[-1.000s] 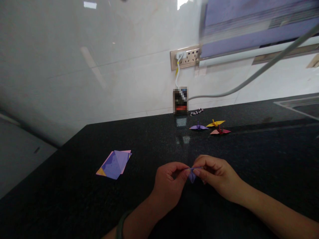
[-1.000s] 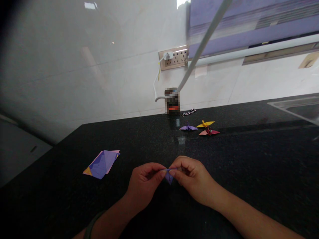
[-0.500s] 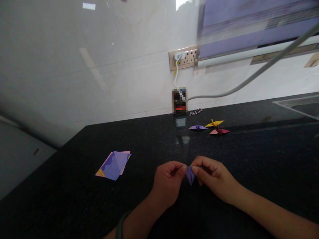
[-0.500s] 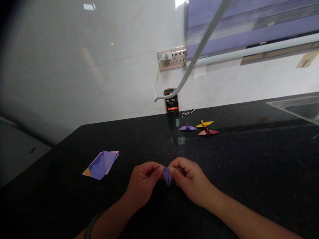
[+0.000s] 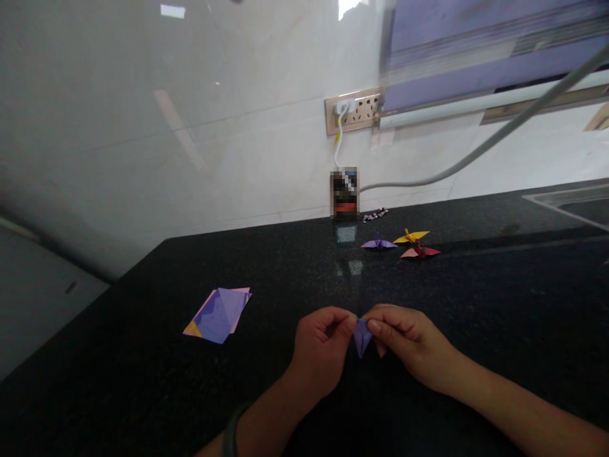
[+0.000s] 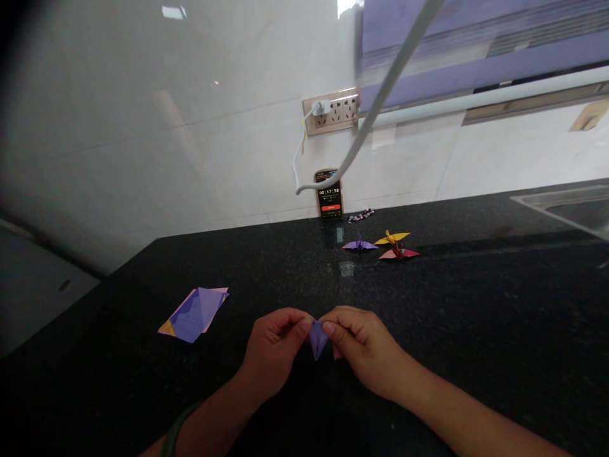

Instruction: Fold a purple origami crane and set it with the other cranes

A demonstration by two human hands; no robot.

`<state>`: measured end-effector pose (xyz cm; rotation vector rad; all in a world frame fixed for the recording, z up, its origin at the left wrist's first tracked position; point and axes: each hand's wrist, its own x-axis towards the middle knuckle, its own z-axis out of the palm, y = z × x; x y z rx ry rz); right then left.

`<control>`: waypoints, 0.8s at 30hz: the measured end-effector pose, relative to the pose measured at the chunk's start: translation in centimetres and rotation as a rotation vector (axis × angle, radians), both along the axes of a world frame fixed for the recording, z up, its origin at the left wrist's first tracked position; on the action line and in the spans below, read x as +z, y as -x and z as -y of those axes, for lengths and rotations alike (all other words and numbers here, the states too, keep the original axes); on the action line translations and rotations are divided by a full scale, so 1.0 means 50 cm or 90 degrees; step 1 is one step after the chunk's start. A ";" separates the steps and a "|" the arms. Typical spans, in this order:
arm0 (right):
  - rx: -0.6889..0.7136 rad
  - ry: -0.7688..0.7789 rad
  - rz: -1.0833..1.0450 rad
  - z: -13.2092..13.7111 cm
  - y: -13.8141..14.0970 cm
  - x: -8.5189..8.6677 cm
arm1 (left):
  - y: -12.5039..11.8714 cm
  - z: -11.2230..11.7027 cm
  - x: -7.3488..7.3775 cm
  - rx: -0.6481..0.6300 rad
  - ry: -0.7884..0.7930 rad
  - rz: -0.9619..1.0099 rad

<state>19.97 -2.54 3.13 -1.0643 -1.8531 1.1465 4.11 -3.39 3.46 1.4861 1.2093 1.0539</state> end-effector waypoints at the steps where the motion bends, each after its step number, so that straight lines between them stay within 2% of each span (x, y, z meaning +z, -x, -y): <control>1: -0.009 0.006 0.003 -0.001 0.000 -0.001 | 0.000 -0.002 -0.001 0.005 0.005 0.007; 5: -0.088 0.022 -0.006 0.004 0.001 -0.006 | -0.006 -0.006 -0.006 0.005 0.049 0.077; 10: -0.159 0.020 -0.063 0.005 0.001 -0.007 | -0.011 -0.007 -0.002 -0.074 0.189 0.216; 15: -0.096 0.069 -0.161 0.000 0.001 -0.010 | -0.004 -0.013 -0.005 -0.094 0.232 0.277; 18: -0.043 0.141 -0.237 -0.001 0.003 -0.012 | -0.003 -0.012 -0.007 -0.168 0.292 0.362; 20: 0.010 0.148 -0.255 -0.001 0.004 -0.013 | -0.005 -0.009 -0.006 -0.213 0.335 0.392; 22: 0.046 0.126 -0.264 -0.001 0.003 -0.012 | -0.007 -0.005 -0.003 -0.240 0.363 0.383; 24: 0.044 0.111 -0.278 -0.002 0.002 -0.013 | -0.009 -0.003 -0.002 -0.244 0.361 0.332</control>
